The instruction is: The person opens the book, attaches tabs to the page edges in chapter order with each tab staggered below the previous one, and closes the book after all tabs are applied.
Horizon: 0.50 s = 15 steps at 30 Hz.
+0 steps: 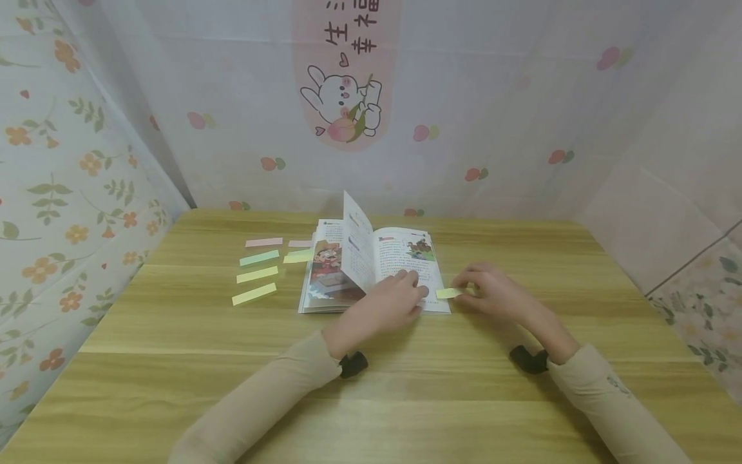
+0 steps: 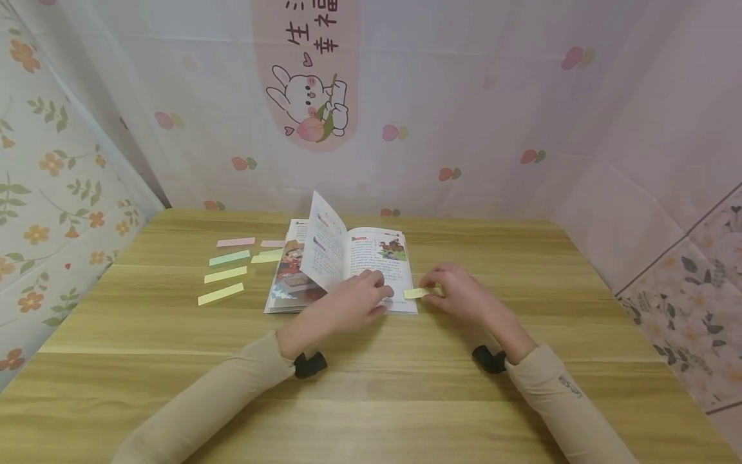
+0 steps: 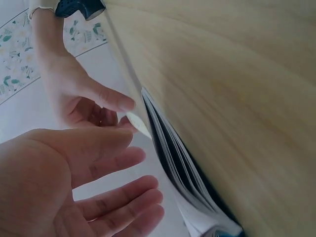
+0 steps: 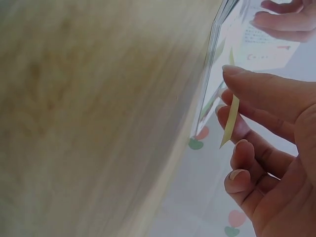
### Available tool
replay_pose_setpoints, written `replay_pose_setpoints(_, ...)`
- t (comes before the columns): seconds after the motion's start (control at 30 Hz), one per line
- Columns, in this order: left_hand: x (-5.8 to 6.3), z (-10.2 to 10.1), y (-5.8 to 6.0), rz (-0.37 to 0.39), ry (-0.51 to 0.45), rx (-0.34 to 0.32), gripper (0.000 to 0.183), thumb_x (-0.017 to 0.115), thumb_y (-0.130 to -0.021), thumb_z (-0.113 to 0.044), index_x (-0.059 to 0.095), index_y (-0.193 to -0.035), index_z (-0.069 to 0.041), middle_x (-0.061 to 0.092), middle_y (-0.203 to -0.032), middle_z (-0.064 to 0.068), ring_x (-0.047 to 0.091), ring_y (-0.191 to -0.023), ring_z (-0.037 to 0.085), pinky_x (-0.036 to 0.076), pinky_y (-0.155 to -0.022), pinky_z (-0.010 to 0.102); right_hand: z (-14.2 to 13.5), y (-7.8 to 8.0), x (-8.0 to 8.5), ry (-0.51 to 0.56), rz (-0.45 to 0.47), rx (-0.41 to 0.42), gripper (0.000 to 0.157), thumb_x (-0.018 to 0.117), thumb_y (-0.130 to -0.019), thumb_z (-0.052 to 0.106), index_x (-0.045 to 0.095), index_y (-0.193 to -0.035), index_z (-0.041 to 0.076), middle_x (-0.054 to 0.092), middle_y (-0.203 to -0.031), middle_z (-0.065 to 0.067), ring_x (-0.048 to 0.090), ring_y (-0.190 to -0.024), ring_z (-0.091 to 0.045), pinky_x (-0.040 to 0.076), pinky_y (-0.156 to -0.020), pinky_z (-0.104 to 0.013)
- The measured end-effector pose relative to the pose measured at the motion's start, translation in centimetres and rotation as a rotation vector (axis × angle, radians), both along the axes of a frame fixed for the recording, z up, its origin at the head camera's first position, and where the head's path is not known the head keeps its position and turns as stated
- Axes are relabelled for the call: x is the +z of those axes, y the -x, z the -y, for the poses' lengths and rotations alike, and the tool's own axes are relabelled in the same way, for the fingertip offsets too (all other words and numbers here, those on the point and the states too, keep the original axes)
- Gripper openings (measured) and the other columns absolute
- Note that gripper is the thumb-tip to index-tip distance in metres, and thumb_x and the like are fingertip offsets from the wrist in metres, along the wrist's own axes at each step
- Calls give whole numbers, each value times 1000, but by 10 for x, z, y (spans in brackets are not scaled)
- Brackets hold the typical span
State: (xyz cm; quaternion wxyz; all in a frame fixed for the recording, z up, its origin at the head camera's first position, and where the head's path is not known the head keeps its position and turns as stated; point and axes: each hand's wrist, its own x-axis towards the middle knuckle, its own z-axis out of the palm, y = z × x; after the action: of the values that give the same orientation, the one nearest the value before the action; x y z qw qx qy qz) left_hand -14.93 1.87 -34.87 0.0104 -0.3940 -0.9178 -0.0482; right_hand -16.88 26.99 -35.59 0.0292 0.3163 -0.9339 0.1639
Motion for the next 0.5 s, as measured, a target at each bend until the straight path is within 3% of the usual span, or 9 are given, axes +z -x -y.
replay_pose_setpoints(0.5, -10, -19, 2, 16, 57, -10, 31, 61, -100, -24, 68, -129, -17, 56, -111, 6, 50, -93, 18, 49, -76, 29, -1, 2, -3, 3, 27, 6, 15, 81, -85, 7, 76, -99, 5, 69, -100, -5, 63, -93, -24, 54, -81, -43)
